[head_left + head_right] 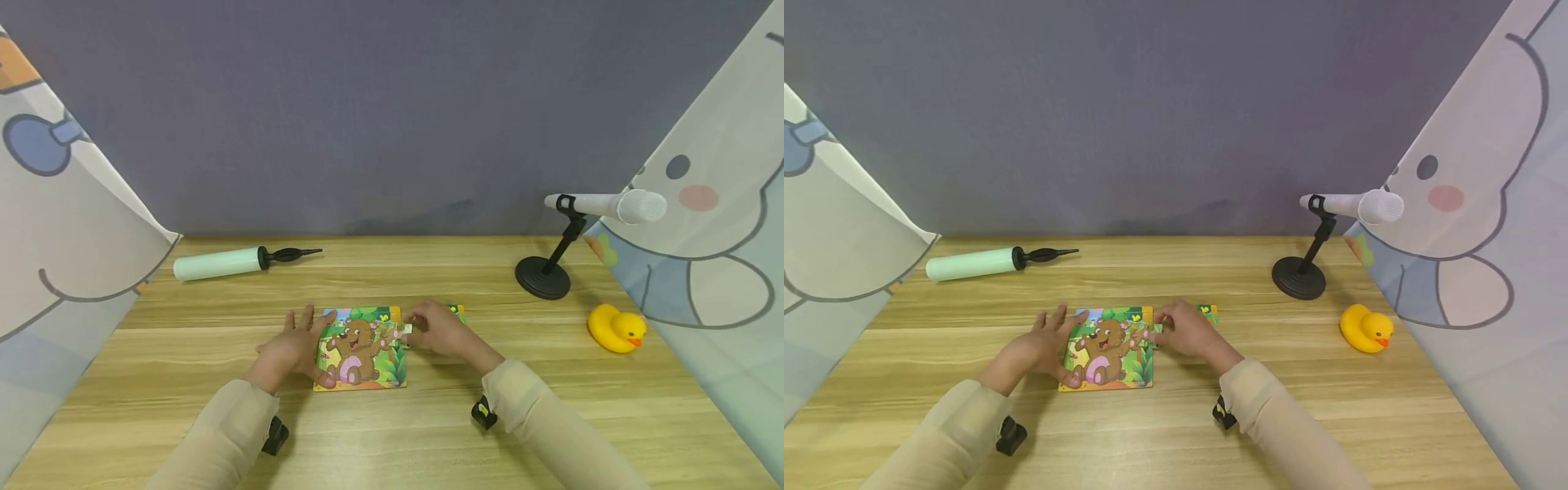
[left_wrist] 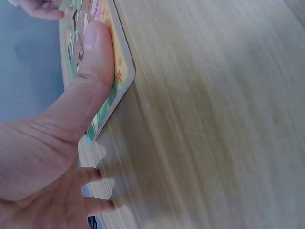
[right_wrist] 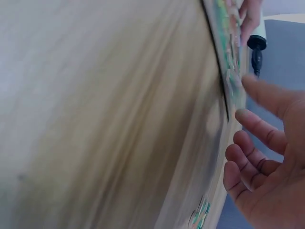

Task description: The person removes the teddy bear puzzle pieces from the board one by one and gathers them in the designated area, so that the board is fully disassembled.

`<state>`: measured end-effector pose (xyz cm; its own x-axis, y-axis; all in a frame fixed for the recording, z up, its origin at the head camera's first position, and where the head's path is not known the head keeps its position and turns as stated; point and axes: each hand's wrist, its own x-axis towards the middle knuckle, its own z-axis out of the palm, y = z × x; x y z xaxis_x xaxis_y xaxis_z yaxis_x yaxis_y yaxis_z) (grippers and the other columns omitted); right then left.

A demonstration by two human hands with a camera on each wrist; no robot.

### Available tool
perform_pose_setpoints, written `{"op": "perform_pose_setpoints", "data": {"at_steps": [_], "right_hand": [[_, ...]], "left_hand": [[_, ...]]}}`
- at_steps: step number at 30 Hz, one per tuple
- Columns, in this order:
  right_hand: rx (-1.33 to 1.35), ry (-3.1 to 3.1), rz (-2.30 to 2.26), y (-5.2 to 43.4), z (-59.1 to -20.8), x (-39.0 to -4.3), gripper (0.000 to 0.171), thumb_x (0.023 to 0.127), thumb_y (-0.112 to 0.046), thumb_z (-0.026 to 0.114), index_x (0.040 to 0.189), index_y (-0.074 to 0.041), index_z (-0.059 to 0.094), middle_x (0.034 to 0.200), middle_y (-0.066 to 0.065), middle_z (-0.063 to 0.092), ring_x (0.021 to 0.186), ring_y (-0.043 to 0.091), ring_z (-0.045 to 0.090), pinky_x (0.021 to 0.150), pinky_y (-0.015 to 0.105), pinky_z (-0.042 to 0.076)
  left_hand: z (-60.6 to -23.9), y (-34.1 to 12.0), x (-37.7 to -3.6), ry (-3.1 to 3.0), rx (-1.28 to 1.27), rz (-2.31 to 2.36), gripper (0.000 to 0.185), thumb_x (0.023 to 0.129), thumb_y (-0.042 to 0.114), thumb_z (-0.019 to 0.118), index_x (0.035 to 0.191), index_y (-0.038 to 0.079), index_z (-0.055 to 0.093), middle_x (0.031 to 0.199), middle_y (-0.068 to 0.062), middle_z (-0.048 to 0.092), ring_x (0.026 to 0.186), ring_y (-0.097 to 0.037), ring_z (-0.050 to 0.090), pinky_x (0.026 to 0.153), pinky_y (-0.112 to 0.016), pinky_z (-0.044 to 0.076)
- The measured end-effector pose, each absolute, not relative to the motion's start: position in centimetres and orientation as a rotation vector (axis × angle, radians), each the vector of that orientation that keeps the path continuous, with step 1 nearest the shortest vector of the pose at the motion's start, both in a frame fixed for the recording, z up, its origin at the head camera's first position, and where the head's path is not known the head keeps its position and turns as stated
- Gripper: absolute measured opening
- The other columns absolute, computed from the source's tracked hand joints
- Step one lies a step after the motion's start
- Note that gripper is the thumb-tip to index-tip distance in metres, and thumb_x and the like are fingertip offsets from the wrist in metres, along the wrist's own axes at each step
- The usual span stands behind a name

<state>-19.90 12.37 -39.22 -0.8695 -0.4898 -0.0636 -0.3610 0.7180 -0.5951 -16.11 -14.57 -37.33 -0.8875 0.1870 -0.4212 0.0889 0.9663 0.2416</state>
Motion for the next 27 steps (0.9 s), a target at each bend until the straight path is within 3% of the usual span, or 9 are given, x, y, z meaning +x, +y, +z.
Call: {"op": "perform_pose_setpoints", "data": {"at_steps": [5, 18, 27], "right_hand": [[-0.763, 2.795, -0.632, 12.5, -39.3, -19.4, 0.049, 0.072, -0.042, 0.074, 0.112, -0.016, 0.062, 0.101, 0.000, 0.050, 0.093, 0.017, 0.048, 0.084, 0.036, 0.043], [-0.896, 2.874, -0.418, 13.0, -39.2, -19.5, 0.049, 0.074, -0.041, 0.072, 0.114, -0.015, 0.063, 0.098, -0.003, 0.051, 0.079, 0.010, 0.047, 0.072, 0.028, 0.044], [-0.906, 2.911, -0.413, 16.4, -37.7, -20.2, 0.048, 0.077, -0.035, 0.071, 0.118, -0.013, 0.060, 0.096, -0.001, 0.052, 0.067, 0.008, 0.044, 0.058, 0.026, 0.040]], "left_hand": [[-37.4, -14.7, -16.1, 2.665, 0.201, 0.295, 0.124, 0.048, 0.053, 0.079, 0.147, 0.021, 0.012, 0.149, -0.023, -0.001, 0.130, -0.052, 0.000, 0.065, -0.080, 0.026], [-37.5, -14.7, -16.2, 2.660, 0.196, 0.291, 0.124, 0.048, 0.051, 0.080, 0.146, 0.021, 0.012, 0.148, -0.024, -0.002, 0.129, -0.052, -0.001, 0.064, -0.080, 0.026], [-37.5, -14.7, -16.1, 2.667, 0.207, 0.303, 0.123, 0.049, 0.051, 0.080, 0.146, 0.020, 0.012, 0.148, -0.024, -0.001, 0.129, -0.053, -0.001, 0.063, -0.080, 0.026]]}}
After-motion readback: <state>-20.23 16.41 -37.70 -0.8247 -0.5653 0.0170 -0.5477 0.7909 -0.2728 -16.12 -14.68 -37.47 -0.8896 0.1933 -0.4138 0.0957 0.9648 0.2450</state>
